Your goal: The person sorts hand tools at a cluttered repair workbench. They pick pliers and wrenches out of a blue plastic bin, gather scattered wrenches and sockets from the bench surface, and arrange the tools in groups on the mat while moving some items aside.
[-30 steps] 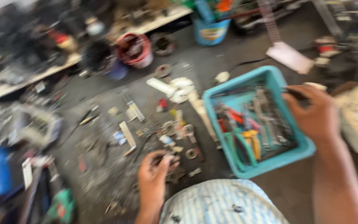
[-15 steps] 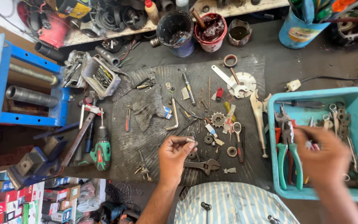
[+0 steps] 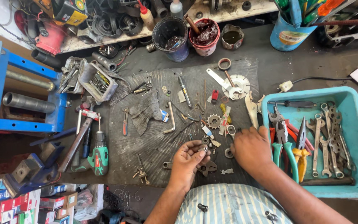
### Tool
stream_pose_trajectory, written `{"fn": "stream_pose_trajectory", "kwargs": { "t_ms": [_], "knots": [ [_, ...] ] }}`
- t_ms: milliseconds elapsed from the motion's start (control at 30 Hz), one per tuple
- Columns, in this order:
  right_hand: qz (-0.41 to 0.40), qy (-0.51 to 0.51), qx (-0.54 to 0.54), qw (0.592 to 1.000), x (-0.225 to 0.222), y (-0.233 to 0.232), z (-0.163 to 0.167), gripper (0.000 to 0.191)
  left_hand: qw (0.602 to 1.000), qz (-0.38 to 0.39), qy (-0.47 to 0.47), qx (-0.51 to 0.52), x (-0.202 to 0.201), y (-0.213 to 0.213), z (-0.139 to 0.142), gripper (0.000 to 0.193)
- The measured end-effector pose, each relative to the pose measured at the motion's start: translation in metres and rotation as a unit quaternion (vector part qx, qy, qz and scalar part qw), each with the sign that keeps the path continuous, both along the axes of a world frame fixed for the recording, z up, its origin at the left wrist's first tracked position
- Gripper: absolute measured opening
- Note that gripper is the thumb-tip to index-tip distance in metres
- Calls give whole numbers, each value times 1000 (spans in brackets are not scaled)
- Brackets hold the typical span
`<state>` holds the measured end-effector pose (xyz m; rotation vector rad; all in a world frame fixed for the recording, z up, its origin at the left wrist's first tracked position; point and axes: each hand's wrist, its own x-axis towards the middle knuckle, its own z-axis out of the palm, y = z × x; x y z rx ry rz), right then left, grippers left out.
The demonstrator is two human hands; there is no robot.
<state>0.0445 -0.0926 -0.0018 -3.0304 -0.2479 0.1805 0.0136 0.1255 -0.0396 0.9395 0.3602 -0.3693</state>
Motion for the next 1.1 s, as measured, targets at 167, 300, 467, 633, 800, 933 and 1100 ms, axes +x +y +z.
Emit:
{"fn": "stream_pose_trajectory", "kwargs": {
  "t_ms": [167, 300, 467, 633, 800, 933, 1100],
  "knots": [
    [-51, -43, 43, 997, -12, -11, 10, 23, 999, -26, 20, -30, -1, 1, -1, 33],
    [-102, 40, 245, 963, -35, -36, 10, 28, 996, -53, 5, -68, 0, 1, -3, 31],
    [-169, 243, 622, 725, -66, -53, -14, 48, 994, -95, 3, -61, -1, -7, -2, 33],
    [-22, 283, 851, 443, -81, -52, -23, 55, 987, -139, -72, -38, -5, -17, 14, 35],
    [-22, 306, 879, 366, -73, -40, -5, 71, 973, -157, -165, 44, -10, -30, 46, 32],
    [-103, 311, 863, 384, -65, -35, 3, 74, 966, -136, -199, 96, -10, -40, 70, 27],
    [-120, 248, 894, 353, -65, -34, -10, 47, 907, -130, -301, 264, -8, -45, 82, 25]
  ]
}}
